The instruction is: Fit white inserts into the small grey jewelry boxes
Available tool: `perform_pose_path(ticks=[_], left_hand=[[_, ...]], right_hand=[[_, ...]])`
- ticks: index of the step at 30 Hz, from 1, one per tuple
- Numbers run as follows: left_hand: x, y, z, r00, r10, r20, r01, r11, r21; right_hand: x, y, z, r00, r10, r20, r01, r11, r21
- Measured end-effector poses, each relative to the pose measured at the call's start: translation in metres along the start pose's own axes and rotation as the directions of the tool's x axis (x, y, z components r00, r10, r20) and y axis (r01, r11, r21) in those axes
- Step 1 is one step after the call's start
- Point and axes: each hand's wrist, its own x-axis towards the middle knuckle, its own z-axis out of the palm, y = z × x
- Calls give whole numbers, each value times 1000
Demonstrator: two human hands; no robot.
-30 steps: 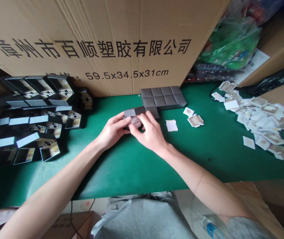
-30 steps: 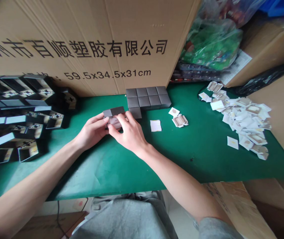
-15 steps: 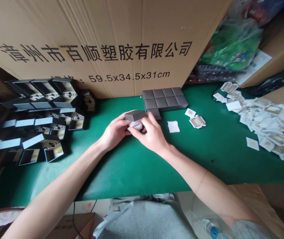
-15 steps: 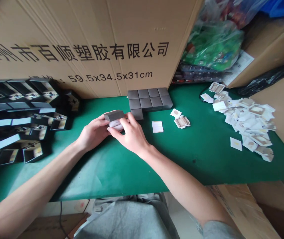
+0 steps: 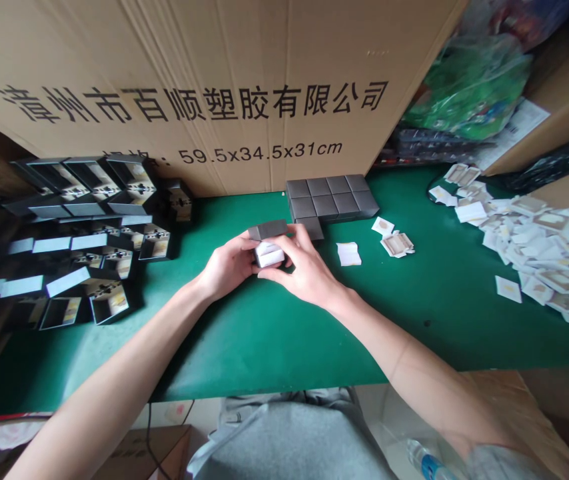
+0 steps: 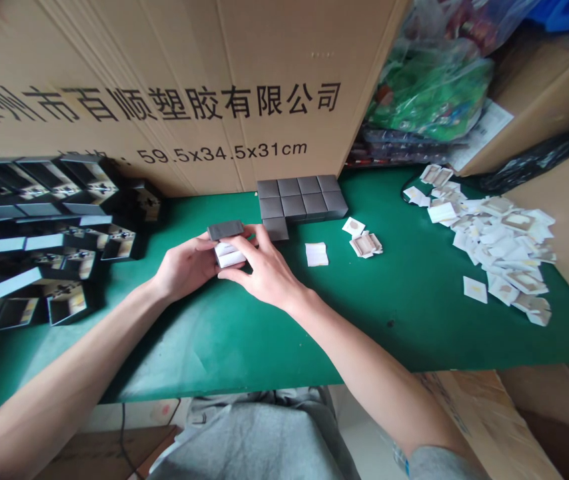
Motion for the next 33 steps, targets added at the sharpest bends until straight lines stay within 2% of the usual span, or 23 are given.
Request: perform_pose_path(ticks=[8, 14, 20, 27, 33], left_hand=[[0, -2, -3, 999, -9, 51, 7, 1000, 30], [-3, 0, -2, 996, 23, 82, -26, 999, 33], [-5, 1, -1, 997, 28, 68, -31, 999, 38], [-3, 2, -6, 998, 43, 40, -47, 995, 92], [-3, 1, -6, 997, 52, 61, -61, 984, 167]], right_hand=[[3, 0, -2, 1000, -3, -25, 3, 1000, 15], [3, 0, -3, 999, 48, -23, -46, 997, 66], [3, 0, -3, 997, 66, -47, -62, 995, 83], [2, 1, -1, 999, 31, -33, -29, 998, 51], [0, -2, 3, 997, 34, -72, -37, 998, -43]])
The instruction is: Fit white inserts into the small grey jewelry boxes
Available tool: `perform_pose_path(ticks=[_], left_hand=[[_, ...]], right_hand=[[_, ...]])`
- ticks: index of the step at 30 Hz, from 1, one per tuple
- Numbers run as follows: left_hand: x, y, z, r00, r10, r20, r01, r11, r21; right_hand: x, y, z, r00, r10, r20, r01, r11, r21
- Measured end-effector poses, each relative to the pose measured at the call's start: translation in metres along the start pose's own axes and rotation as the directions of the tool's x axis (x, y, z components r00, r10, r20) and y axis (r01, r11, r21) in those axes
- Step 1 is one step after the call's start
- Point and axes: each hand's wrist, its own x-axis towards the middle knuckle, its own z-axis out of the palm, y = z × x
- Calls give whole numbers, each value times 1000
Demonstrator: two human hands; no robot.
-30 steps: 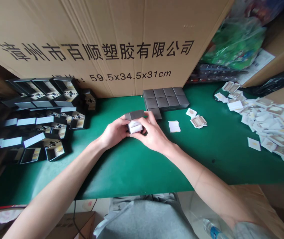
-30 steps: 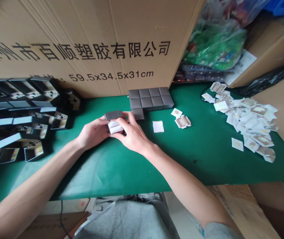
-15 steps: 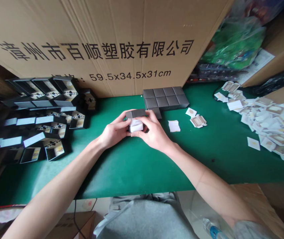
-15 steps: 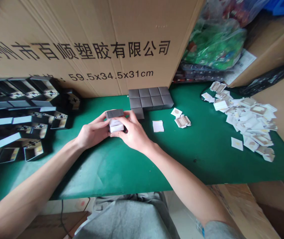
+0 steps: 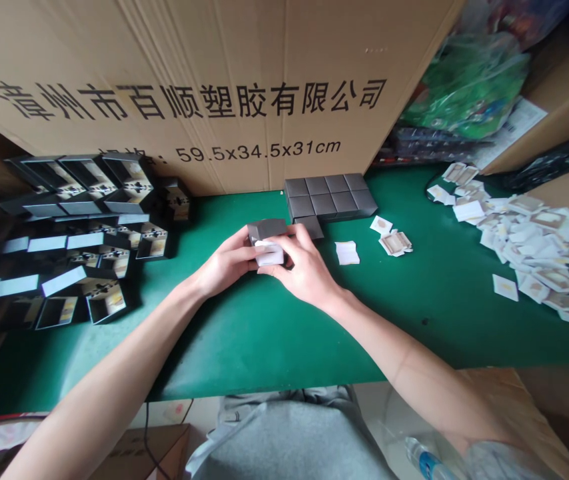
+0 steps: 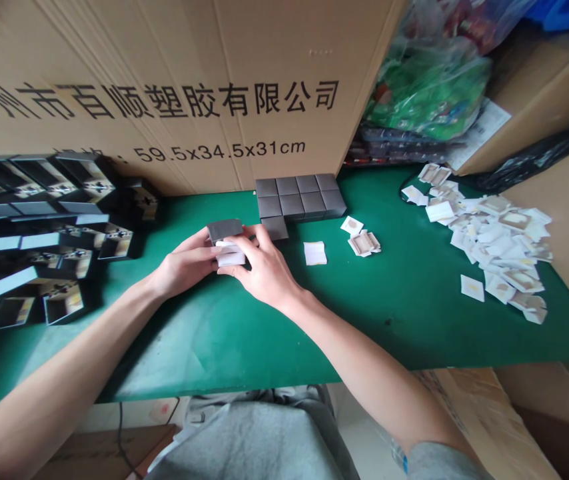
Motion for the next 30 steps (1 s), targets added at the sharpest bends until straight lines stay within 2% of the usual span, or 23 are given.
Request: perform_pose_path(ticks=[6, 14, 21, 30], left_hand=[[1, -3, 2, 997, 76, 11, -77, 995, 63], [6, -2, 1, 996, 26, -87, -30, 999, -41], [5, -1, -1, 999, -6, -34, 3, 996, -85], [5, -2, 3, 999, 12, -43, -15, 998, -66]], right_hand=[[0, 1, 3, 999, -33, -41, 32, 999, -23], [-2, 2, 6, 990, -9, -142, -7, 993, -115], [-3, 1, 5, 991, -63, -114, 35, 973, -229], [-4, -2, 3, 990, -28, -139, -12, 961, -276]])
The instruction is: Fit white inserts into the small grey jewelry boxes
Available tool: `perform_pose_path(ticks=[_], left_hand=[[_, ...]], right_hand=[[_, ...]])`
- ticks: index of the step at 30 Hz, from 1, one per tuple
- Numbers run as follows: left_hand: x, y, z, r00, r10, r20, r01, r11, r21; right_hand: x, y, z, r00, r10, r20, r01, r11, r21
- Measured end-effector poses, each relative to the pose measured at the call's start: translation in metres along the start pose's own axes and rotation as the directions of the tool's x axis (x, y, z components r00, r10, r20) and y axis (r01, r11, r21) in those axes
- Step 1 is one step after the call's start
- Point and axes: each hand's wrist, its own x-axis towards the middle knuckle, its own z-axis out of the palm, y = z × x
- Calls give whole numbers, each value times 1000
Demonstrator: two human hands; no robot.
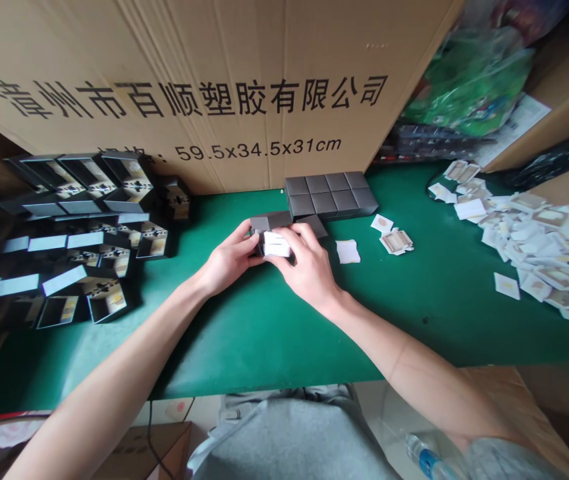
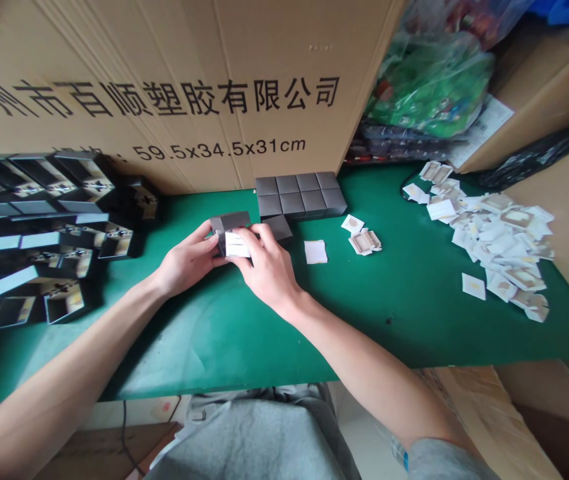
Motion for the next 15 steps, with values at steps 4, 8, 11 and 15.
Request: perform_pose_path(ticks=[4, 8, 11, 15], left_hand=[[0, -1, 0, 1000, 18, -6, -18, 1000, 15], [-1, -3, -1, 999, 35, 1, -35, 999, 30], [-1, -5, -2, 999, 53, 5, -53, 998, 42], [-1, -6, -2, 998, 67, 20, -69, 995, 71]], right_hand=[[1, -2, -2, 999, 30, 36, -30, 999, -11], [0, -4, -2, 997, 10, 73, -9, 1000, -15], [-1, -5, -2, 998, 1, 56, 0, 1000, -23], [0, -7, -5, 998, 45, 42, -43, 997, -57]])
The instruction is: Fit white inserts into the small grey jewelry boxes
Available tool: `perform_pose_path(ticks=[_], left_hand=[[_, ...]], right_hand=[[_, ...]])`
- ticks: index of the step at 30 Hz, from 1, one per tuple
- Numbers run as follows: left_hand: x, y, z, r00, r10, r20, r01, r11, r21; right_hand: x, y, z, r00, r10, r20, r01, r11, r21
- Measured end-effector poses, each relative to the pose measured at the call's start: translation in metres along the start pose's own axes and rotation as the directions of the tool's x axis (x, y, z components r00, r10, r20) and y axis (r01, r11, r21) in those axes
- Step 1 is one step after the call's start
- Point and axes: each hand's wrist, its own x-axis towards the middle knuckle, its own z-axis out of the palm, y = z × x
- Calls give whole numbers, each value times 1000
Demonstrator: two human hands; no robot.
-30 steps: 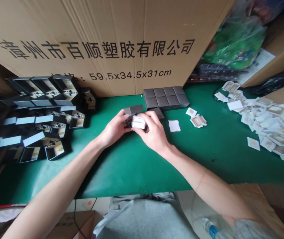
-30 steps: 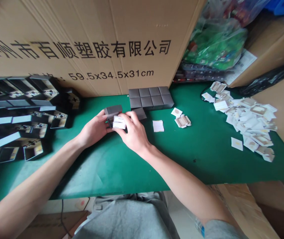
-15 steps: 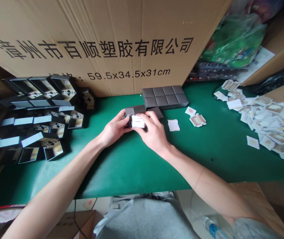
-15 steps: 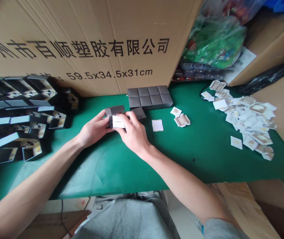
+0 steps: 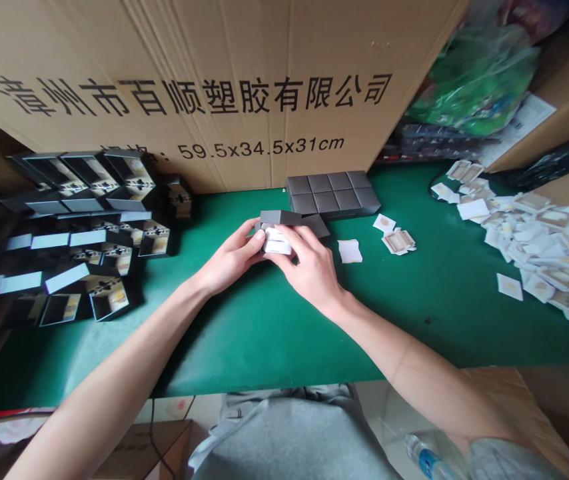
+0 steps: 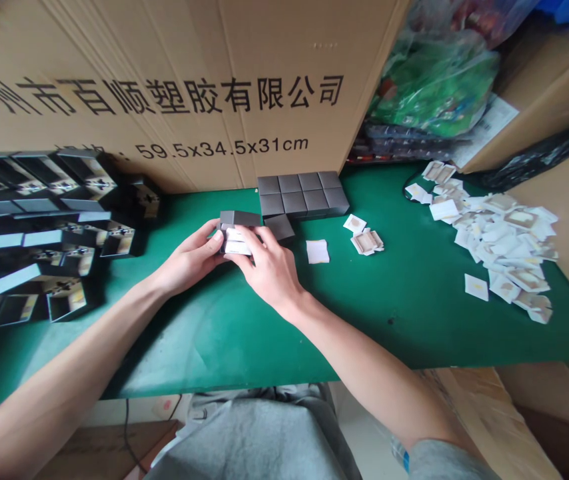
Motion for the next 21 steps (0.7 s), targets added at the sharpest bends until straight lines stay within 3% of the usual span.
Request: perform_pose_path(ticks=[5, 21], left_hand=[[0, 0, 0, 1000, 8, 26, -9, 999, 42], [-1, 4, 3, 999, -43, 17, 41, 995, 88]], right_hand=[[2, 0, -3, 1000, 27, 12, -27, 1000, 8], [3, 9, -5, 998, -65, 15, 65, 998, 11]])
